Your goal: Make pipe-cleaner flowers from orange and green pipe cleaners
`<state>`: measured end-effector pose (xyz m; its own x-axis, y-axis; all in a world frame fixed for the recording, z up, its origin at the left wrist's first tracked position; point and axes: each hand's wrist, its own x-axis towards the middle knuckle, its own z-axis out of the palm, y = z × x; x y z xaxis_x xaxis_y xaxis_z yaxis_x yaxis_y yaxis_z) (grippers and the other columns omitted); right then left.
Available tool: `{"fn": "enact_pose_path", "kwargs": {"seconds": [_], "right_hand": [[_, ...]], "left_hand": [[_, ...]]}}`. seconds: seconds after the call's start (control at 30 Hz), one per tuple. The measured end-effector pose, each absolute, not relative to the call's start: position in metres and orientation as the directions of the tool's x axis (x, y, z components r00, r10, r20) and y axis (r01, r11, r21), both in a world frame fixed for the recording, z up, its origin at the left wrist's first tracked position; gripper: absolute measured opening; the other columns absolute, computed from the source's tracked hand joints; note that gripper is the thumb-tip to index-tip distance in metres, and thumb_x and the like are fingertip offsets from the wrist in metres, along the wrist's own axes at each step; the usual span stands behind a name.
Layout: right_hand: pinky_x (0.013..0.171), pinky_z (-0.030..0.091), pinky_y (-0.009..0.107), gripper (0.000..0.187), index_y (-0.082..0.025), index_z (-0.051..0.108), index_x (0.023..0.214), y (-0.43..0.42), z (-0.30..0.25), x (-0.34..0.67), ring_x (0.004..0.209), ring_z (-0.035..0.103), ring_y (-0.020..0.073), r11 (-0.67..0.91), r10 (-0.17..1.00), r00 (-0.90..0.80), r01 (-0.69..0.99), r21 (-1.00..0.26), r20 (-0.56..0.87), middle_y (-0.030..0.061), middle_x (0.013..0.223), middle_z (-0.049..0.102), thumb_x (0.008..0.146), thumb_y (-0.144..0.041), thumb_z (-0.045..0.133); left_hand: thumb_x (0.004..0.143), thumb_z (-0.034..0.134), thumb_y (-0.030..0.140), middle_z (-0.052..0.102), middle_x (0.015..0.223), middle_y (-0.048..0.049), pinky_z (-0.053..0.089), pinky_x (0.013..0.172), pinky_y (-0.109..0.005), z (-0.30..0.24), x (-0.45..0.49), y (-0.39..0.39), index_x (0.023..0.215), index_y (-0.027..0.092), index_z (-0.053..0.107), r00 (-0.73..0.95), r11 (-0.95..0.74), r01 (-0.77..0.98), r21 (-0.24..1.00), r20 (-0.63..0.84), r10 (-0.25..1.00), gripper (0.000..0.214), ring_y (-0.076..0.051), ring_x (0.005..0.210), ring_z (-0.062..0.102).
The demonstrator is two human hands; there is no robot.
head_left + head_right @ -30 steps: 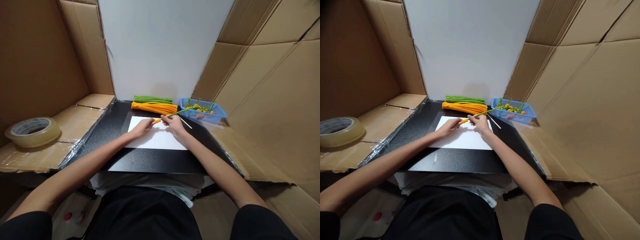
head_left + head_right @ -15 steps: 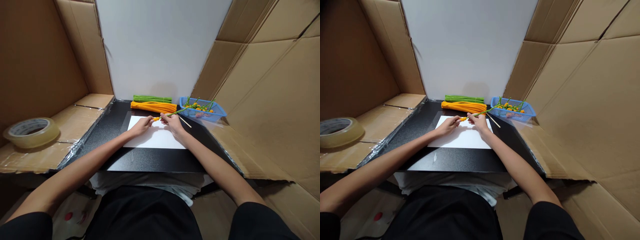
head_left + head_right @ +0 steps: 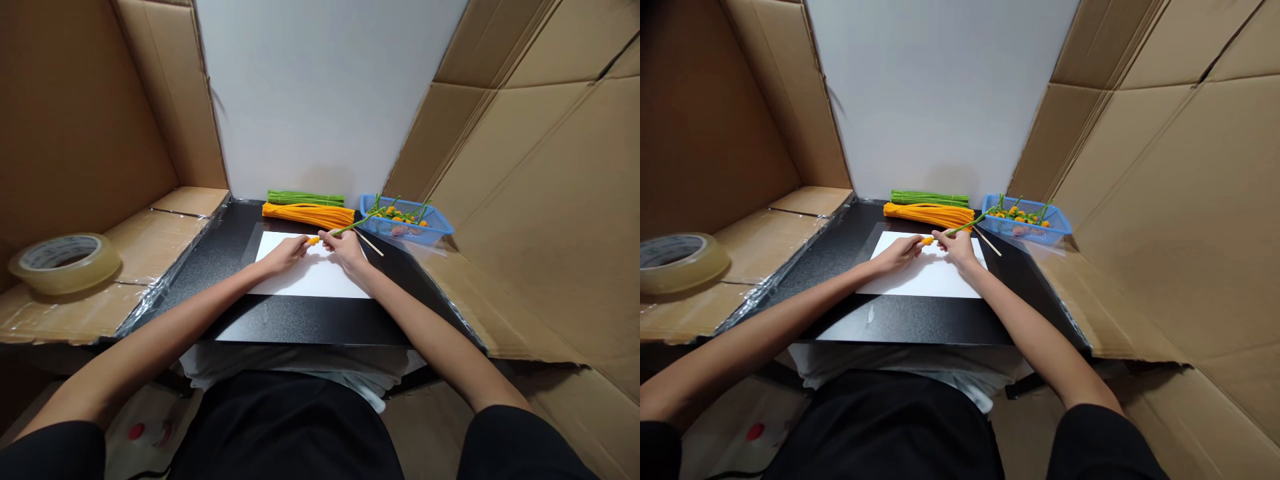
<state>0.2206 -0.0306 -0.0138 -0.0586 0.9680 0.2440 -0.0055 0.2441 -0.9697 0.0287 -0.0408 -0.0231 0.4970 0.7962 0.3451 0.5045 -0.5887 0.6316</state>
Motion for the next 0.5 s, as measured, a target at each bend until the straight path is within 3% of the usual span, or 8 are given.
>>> {"fn": "enact_pose_path", "kwargs": {"seconds": [0.23,0.3,0.4,0.5], "right_hand": [[0.052,0.042,0.023,0.052,-0.017,0.066,0.062,-0.032,-0.014,0.217,0.053,0.051,0.0092,0.211,0.971,-0.104,-0.058,-0.976,0.216,-0.0007,0.057,0.061,0.056,-0.062,0.09],[0.054,0.046,0.022,0.049,-0.017,0.068,0.067,-0.03,-0.01,0.221,0.055,0.056,0.0094,0.171,0.983,-0.051,-0.116,-0.978,0.177,0.0008,0.061,0.065,0.058,-0.06,0.09],[0.058,0.051,0.02,0.04,-0.018,0.069,0.072,-0.027,-0.002,0.231,0.06,0.063,0.0099,0.148,0.988,0.064,-0.184,-0.972,0.139,0.0023,0.067,0.072,0.064,-0.05,0.091],[0.064,0.056,0.021,0.033,-0.018,0.071,0.075,-0.027,0.0,0.237,0.065,0.069,0.0108,0.139,0.99,0.062,-0.208,-0.968,0.128,0.0027,0.072,0.076,0.066,-0.041,0.093]], "left_hand": [[0.103,0.035,0.04,0.061,0.075,-0.0022,0.037,0.065,-0.027,-0.016,0.028,-0.041,0.086,0.018,0.055,0.537,-0.616,0.578,0.535,0.32,0.781,0.034,-0.016,0.067,0.052],[0.103,0.037,0.036,0.067,0.082,-0.0054,0.039,0.067,-0.028,-0.009,0.02,-0.038,0.095,0.018,0.059,0.524,-0.613,0.65,0.449,0.319,0.789,0.03,-0.018,0.071,0.058],[0.103,0.039,0.031,0.072,0.109,-0.0113,0.044,0.074,-0.03,0.0,-0.002,-0.031,0.113,0.02,0.062,0.452,-0.553,0.787,0.275,0.353,0.819,0.027,-0.025,0.091,0.067],[0.104,0.038,0.029,0.072,0.114,-0.0119,0.047,0.079,-0.032,0.006,-0.02,-0.026,0.114,0.02,0.064,0.415,-0.475,0.871,0.125,0.331,0.848,0.029,-0.027,0.1,0.068]]}}
